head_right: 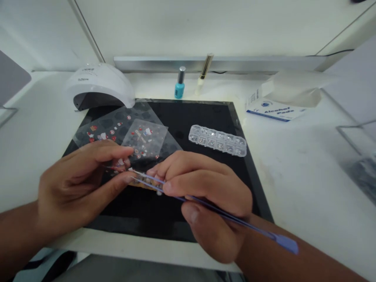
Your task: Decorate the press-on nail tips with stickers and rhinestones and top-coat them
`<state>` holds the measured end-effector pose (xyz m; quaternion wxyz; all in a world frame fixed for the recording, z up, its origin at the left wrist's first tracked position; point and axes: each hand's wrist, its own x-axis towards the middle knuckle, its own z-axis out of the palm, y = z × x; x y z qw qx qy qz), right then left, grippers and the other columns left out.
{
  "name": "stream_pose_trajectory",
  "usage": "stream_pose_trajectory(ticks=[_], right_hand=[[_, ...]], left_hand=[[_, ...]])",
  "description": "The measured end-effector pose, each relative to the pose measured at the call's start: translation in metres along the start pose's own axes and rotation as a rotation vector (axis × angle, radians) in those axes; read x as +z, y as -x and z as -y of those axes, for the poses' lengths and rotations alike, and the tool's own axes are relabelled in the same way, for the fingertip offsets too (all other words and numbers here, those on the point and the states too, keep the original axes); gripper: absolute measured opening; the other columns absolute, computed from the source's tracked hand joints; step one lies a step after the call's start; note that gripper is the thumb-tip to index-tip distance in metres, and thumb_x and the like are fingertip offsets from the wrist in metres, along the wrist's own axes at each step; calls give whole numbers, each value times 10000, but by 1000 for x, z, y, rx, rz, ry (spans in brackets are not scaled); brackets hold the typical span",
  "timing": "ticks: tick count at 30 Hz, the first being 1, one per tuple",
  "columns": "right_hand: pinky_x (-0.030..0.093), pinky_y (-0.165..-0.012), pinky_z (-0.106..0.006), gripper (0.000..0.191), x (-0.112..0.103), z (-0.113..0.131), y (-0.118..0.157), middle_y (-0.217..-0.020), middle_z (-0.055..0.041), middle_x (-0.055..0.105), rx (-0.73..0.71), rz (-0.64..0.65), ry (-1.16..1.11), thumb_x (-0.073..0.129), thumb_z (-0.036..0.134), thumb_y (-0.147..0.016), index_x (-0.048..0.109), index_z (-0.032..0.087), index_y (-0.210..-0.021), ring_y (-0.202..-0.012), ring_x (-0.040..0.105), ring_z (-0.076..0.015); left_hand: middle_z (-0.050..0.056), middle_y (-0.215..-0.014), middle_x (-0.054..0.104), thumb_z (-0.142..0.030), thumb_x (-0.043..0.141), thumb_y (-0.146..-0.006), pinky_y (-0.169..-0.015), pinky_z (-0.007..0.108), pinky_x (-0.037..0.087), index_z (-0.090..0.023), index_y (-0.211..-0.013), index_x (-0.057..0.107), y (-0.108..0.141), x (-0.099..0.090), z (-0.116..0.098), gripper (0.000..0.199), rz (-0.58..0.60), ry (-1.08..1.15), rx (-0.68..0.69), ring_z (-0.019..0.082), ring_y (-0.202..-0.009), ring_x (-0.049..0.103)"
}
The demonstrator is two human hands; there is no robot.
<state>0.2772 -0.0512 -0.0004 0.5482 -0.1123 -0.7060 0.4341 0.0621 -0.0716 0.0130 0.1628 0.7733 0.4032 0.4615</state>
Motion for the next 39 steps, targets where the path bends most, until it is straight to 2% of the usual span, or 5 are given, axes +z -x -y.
stream_pose_trajectory(ticks=[6,16,22,35,39], right_hand=[[609,-739,-490,308,1,-2,-1,-847,-96,652,-37,-4,38,532,107,-851,721,104,-1094,-834,680,-262],[604,-741,-518,301,1,-1,7,-866,-102,660,6,-48,64,547,141,-832,729,136,-1071,-845,695,-287],[602,-691,-476,294,0,-3,5,-848,-98,667,-23,-45,113,530,167,-850,735,148,-1060,-832,689,-279],[610,-703,-457,279,-2,1,2,-843,-82,671,56,-25,148,529,133,-868,750,193,-1026,-831,696,-264],[612,-681,-474,275,0,1,3,-827,-93,671,30,-44,97,557,143,-850,751,175,-1042,-810,701,-280]], left_hand=[[23,-897,733,-110,695,-852,-752,220,584,-156,-1067,684,0,-1,-1,220,15,-33,-12,117,-819,678],[13,-886,736,-106,693,-846,-709,266,607,-221,-1023,698,-1,0,-2,211,-13,55,-89,144,-807,693],[18,-856,739,-127,681,-864,-734,316,606,-237,-1028,695,0,-1,-1,198,19,16,-79,167,-814,680],[16,-823,720,-111,680,-854,-705,288,594,-218,-968,698,-1,-3,0,158,30,14,-23,153,-767,673],[20,-820,719,-115,671,-861,-685,291,593,-224,-963,697,-1,-4,-1,151,46,2,-18,159,-765,671]])
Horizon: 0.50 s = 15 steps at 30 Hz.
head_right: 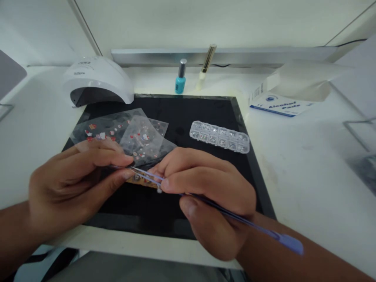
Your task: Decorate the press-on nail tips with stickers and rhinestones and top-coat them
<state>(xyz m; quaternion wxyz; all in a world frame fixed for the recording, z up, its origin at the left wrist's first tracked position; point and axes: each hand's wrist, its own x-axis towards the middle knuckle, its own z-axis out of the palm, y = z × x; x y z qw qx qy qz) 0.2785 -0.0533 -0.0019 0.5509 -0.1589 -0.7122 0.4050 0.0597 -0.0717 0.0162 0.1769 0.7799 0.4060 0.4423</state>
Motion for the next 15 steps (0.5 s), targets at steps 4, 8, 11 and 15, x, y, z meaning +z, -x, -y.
stream_pose_trajectory(ticks=[4,8,11,15], right_hand=[[614,-682,-475,283,1,0,-2,-812,-92,672,3,15,-18,549,128,-845,747,163,-1043,-790,695,-269],[614,-697,-473,298,0,0,-5,-820,-88,668,-6,31,-63,536,115,-843,741,142,-1058,-791,689,-257],[613,-702,-465,299,0,0,-6,-821,-87,665,-2,26,-90,535,103,-840,742,134,-1054,-793,683,-250],[616,-700,-475,278,0,-1,-6,-810,-86,670,-24,28,-83,540,108,-845,738,124,-1038,-773,691,-250]], left_hand=[[10,-802,711,-115,653,-874,-684,316,597,-248,-966,693,0,0,-1,166,-1,3,-6,165,-746,663],[13,-796,697,-104,650,-871,-680,321,592,-245,-969,681,-1,1,-1,175,2,17,-12,160,-745,651],[15,-807,700,-82,654,-859,-700,316,591,-229,-964,677,-1,0,-1,182,5,26,1,158,-767,655],[13,-821,716,-107,658,-868,-694,321,599,-248,-968,679,-1,1,-1,175,-7,18,-12,163,-760,660]])
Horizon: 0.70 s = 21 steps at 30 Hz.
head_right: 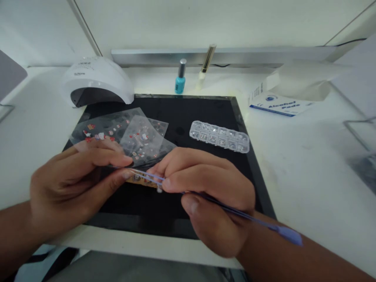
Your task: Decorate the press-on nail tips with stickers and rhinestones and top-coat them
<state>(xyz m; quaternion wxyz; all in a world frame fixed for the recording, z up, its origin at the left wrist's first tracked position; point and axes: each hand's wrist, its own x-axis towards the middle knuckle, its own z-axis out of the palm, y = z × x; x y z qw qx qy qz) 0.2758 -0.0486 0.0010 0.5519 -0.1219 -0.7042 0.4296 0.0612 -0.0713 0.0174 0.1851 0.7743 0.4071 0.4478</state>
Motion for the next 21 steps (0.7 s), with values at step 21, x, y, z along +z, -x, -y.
stream_pose_trajectory(ticks=[21], right_hand=[[608,-631,-444,286,3,-5,1,-739,-79,667,-11,-66,26,560,99,-830,765,160,-1021,-687,669,-236]], left_hand=[[-5,-813,708,-134,732,-796,-666,250,570,-207,-964,716,1,2,1,184,-36,63,-183,127,-708,653]])
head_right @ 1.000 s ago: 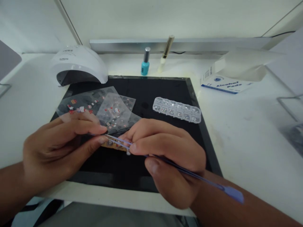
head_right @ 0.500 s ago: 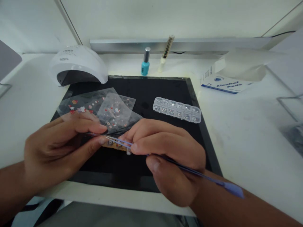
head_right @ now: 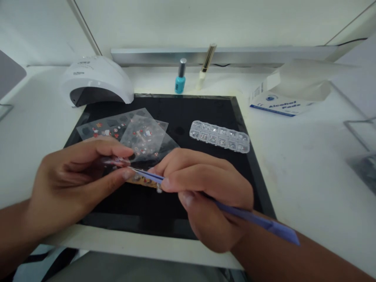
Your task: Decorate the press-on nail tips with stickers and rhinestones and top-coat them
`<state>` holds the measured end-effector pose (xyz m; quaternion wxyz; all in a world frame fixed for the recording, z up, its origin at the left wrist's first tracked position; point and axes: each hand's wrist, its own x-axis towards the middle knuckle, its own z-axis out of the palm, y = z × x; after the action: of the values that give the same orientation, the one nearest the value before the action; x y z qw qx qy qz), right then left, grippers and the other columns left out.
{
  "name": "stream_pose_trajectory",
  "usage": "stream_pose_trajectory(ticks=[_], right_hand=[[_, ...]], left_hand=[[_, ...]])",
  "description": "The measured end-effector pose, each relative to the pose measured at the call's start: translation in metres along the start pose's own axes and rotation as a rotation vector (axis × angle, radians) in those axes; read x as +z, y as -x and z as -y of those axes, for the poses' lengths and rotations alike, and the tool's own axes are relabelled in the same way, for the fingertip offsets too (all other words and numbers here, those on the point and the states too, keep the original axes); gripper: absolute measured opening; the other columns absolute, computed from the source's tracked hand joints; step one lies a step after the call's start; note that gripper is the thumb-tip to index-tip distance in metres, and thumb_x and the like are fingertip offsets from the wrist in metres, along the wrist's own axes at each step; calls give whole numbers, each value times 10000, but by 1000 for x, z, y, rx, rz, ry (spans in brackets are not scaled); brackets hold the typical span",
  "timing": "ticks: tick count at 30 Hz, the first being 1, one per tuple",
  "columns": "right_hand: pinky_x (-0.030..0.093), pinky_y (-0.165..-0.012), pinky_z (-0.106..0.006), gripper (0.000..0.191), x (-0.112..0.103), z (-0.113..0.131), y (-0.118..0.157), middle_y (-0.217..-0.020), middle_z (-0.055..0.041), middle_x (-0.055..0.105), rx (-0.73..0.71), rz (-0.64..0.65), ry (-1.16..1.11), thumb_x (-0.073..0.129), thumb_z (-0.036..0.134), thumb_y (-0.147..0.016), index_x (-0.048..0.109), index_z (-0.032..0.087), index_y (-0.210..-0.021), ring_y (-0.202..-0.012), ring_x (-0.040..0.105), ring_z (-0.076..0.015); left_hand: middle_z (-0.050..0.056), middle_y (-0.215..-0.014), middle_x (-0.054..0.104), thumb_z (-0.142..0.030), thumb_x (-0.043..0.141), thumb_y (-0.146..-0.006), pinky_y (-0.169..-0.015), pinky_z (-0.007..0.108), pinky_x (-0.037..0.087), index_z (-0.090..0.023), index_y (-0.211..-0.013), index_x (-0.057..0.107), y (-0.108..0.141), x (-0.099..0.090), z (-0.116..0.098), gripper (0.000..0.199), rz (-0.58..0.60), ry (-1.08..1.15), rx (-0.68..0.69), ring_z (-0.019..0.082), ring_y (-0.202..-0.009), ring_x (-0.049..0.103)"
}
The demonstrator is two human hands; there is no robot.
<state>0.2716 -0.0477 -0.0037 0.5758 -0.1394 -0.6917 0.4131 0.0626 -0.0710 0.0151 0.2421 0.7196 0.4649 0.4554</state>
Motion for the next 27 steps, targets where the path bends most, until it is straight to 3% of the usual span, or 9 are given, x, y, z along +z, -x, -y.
stream_pose_trajectory(ticks=[10,18,25,27], right_hand=[[607,-666,-461,275,1,4,4,-761,-89,671,97,-15,-80,571,139,-874,766,190,-1061,-711,661,-236],[588,-661,-455,292,-2,1,3,-769,-82,667,139,-35,-155,551,109,-871,770,197,-1043,-716,666,-240],[500,-594,-376,264,-3,-6,1,-687,-54,669,184,-95,-193,556,87,-842,775,196,-941,-642,628,-201],[480,-584,-365,282,-4,-11,-2,-683,-57,678,187,-88,-216,548,73,-815,780,185,-929,-639,623,-201]], left_hand=[[-7,-867,683,-159,736,-791,-700,221,523,-195,-1001,705,0,-1,0,215,42,79,-94,102,-751,625],[-2,-893,684,-163,751,-779,-740,242,515,-206,-1039,709,1,-1,5,267,54,74,-92,122,-797,627],[1,-827,674,-179,741,-765,-657,236,498,-170,-959,706,-24,-12,17,198,-48,215,-294,116,-710,601],[1,-791,655,-223,724,-751,-631,241,480,-168,-903,699,-35,-17,30,163,0,230,-344,117,-679,582]])
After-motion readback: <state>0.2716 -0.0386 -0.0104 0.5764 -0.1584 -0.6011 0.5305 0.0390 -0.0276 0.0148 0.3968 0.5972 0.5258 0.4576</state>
